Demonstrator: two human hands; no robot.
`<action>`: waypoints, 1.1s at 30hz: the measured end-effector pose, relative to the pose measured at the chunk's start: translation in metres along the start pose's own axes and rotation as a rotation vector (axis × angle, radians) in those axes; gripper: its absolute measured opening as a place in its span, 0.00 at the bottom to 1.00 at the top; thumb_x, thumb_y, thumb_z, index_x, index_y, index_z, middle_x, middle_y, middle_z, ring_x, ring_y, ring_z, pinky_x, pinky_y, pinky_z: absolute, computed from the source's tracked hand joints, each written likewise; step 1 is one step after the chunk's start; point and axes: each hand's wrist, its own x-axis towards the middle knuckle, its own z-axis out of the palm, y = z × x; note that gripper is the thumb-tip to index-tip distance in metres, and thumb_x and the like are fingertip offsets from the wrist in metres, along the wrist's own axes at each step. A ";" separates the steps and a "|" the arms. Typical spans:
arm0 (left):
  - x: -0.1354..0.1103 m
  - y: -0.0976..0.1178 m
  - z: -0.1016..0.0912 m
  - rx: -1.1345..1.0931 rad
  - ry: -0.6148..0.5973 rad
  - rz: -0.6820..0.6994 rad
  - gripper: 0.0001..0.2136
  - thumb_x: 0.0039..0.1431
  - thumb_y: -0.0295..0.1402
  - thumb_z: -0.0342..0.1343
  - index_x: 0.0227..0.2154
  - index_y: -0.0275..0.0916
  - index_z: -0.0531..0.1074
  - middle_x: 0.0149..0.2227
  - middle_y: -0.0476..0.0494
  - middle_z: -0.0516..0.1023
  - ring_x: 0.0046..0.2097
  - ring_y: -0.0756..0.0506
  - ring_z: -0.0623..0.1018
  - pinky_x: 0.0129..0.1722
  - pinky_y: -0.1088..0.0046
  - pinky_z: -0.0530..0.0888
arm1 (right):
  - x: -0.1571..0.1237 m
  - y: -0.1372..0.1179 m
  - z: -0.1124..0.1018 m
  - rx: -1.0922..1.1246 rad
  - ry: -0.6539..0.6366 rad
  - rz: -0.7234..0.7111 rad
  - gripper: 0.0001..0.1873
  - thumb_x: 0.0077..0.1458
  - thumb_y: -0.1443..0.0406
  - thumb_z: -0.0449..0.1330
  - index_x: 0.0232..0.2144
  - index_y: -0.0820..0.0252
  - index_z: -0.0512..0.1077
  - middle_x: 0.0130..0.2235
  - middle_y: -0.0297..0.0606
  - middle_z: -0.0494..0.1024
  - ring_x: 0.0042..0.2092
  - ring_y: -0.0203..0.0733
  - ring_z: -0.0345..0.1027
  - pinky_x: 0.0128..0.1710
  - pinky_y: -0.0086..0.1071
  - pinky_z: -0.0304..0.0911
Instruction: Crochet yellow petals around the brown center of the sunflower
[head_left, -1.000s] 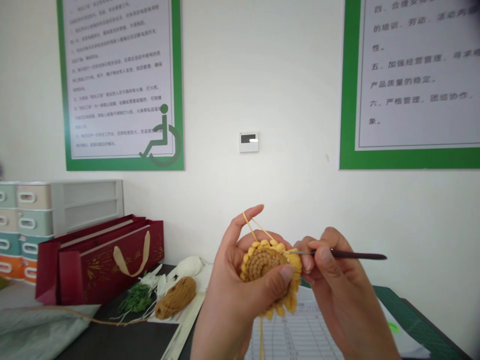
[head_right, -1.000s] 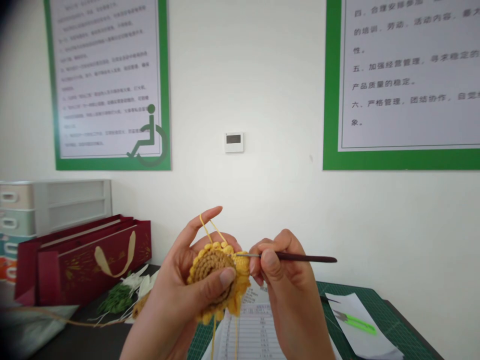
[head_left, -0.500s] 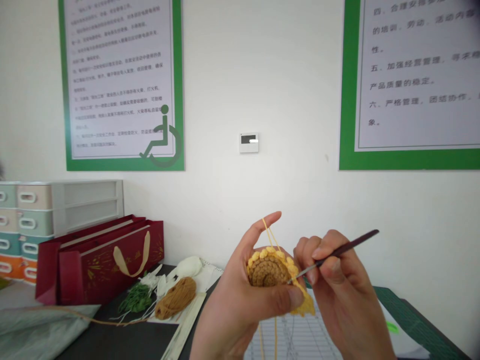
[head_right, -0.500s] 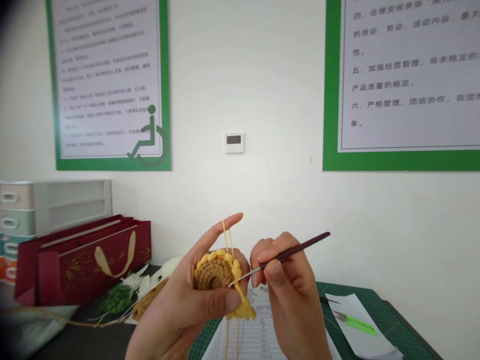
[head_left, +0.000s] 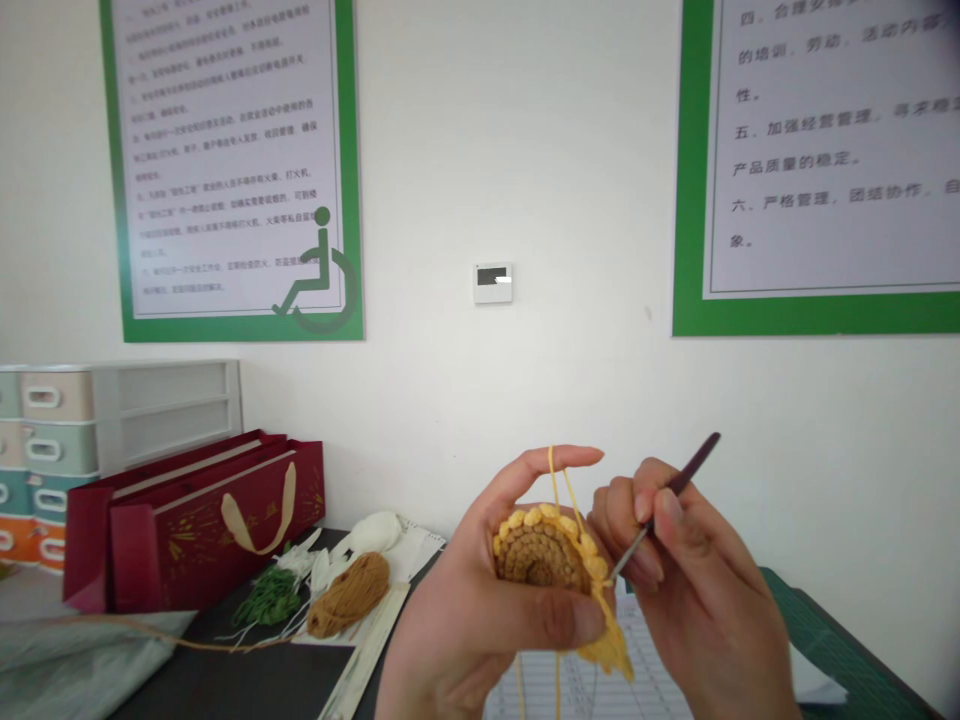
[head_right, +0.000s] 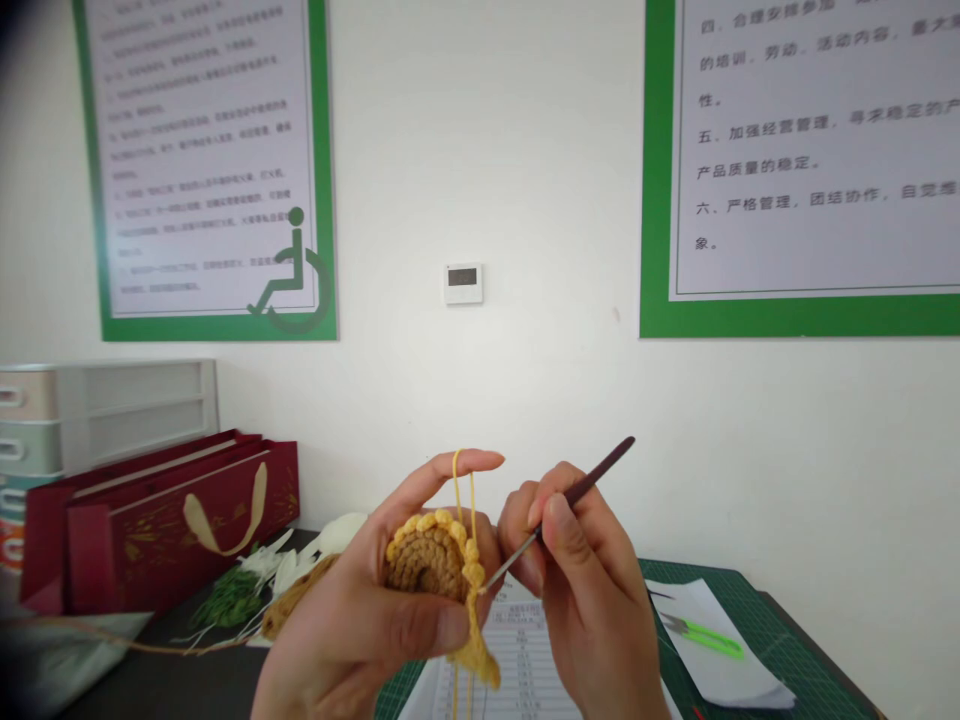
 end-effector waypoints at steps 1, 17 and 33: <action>0.000 0.000 0.001 0.006 0.019 0.016 0.35 0.43 0.18 0.72 0.56 0.42 0.76 0.30 0.45 0.80 0.29 0.51 0.73 0.28 0.78 0.66 | 0.000 0.001 0.001 0.022 0.017 0.027 0.13 0.69 0.58 0.52 0.32 0.53 0.69 0.22 0.28 0.59 0.24 0.36 0.51 0.24 0.30 0.58; 0.013 -0.019 0.017 0.215 0.308 0.244 0.41 0.58 0.32 0.70 0.70 0.55 0.56 0.30 0.53 0.74 0.28 0.53 0.69 0.29 0.77 0.66 | 0.001 0.016 -0.006 -0.523 0.350 -0.139 0.09 0.63 0.55 0.65 0.34 0.53 0.75 0.32 0.32 0.74 0.32 0.35 0.69 0.31 0.26 0.65; 0.022 -0.023 0.017 0.127 0.392 0.372 0.28 0.56 0.28 0.69 0.60 0.45 0.71 0.33 0.49 0.79 0.29 0.51 0.74 0.30 0.76 0.70 | 0.006 -0.003 -0.038 -0.426 0.088 0.133 0.10 0.59 0.57 0.70 0.39 0.50 0.74 0.37 0.32 0.80 0.40 0.36 0.77 0.41 0.25 0.72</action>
